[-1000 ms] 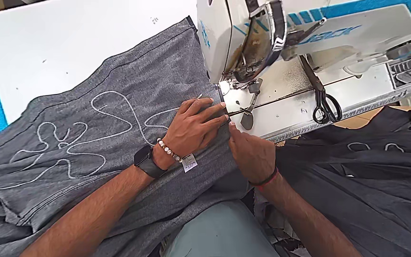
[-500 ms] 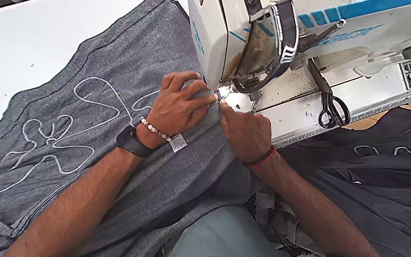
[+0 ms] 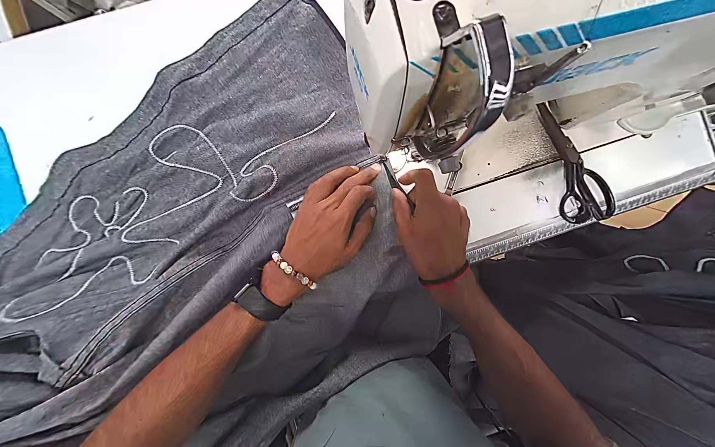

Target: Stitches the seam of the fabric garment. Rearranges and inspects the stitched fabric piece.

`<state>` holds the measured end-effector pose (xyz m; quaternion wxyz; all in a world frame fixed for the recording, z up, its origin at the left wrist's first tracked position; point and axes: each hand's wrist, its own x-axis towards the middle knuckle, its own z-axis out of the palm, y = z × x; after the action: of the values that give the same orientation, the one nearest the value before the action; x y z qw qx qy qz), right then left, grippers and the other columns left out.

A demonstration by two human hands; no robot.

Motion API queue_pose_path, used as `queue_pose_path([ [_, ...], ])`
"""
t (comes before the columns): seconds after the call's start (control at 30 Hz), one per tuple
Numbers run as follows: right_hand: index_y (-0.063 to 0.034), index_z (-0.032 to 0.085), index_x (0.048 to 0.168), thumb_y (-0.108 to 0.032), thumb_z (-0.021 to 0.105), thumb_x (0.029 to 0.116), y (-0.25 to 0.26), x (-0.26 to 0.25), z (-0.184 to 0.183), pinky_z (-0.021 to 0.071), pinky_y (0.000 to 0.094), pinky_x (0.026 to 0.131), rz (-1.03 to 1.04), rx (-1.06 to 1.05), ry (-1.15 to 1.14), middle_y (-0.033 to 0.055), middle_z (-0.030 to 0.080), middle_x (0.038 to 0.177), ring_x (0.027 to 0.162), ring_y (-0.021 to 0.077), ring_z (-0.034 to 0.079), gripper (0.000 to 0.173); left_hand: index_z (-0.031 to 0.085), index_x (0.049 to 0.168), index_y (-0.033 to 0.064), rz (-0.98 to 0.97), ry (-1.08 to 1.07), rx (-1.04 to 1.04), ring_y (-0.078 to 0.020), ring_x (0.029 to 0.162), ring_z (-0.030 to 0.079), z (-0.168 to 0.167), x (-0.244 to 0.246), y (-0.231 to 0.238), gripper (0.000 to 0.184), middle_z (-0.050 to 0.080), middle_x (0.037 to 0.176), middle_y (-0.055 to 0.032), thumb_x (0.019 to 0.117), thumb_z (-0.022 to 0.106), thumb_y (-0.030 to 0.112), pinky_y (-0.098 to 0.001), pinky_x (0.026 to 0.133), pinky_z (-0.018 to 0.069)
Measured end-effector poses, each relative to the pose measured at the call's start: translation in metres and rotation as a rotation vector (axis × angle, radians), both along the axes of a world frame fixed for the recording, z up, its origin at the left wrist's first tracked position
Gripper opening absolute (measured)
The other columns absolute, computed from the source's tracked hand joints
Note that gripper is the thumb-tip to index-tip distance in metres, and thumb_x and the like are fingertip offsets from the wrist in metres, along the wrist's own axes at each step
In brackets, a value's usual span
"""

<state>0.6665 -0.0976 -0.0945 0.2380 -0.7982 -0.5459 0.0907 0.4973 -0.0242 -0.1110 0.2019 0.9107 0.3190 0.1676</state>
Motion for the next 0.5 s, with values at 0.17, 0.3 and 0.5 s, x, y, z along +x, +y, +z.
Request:
queue_pose_path([
  [0.17,-0.0129,0.069,0.124,-0.023,0.050,0.1056,-0.002,0.002,0.004,0.0469,0.0454,0.046,0.025,-0.042,0.003,0.0070,0.066,0.070,0.056,0.0269,0.064,0.028,0.070,0.112,0.0098,-0.124,0.099,0.115,-0.0239,0.143,0.046,0.004,-0.008,0.029,0.032,0.057,0.150,0.0014,0.1030,0.046,0.029,-0.0442,0.115,0.0359],
  [0.3,-0.0140,0.071,0.131,-0.021,0.046,0.1061,-0.002,-0.009,-0.013,0.0401,0.0382,0.040,0.024,0.023,-0.252,0.0033,0.060,0.058,0.046,0.0228,0.057,0.036,0.068,0.112,0.0126,-0.140,0.127,0.180,-0.0233,0.140,0.048,-0.001,-0.007,0.049,0.032,0.061,0.144,0.0023,0.1036,0.043,0.031,-0.0425,0.111,0.0390],
  [0.5,-0.0164,0.068,0.137,-0.020,0.050,0.1025,0.003,-0.017,-0.012,0.0409,0.0377,0.041,0.030,0.028,-0.306,0.0037,0.061,0.061,0.049,0.0229,0.059,0.039,0.063,0.132,0.0061,0.108,0.290,0.271,-0.0327,0.148,0.040,0.020,-0.006,-0.008,0.042,0.047,0.158,-0.0115,0.1051,0.042,0.030,-0.0517,0.122,0.0283],
])
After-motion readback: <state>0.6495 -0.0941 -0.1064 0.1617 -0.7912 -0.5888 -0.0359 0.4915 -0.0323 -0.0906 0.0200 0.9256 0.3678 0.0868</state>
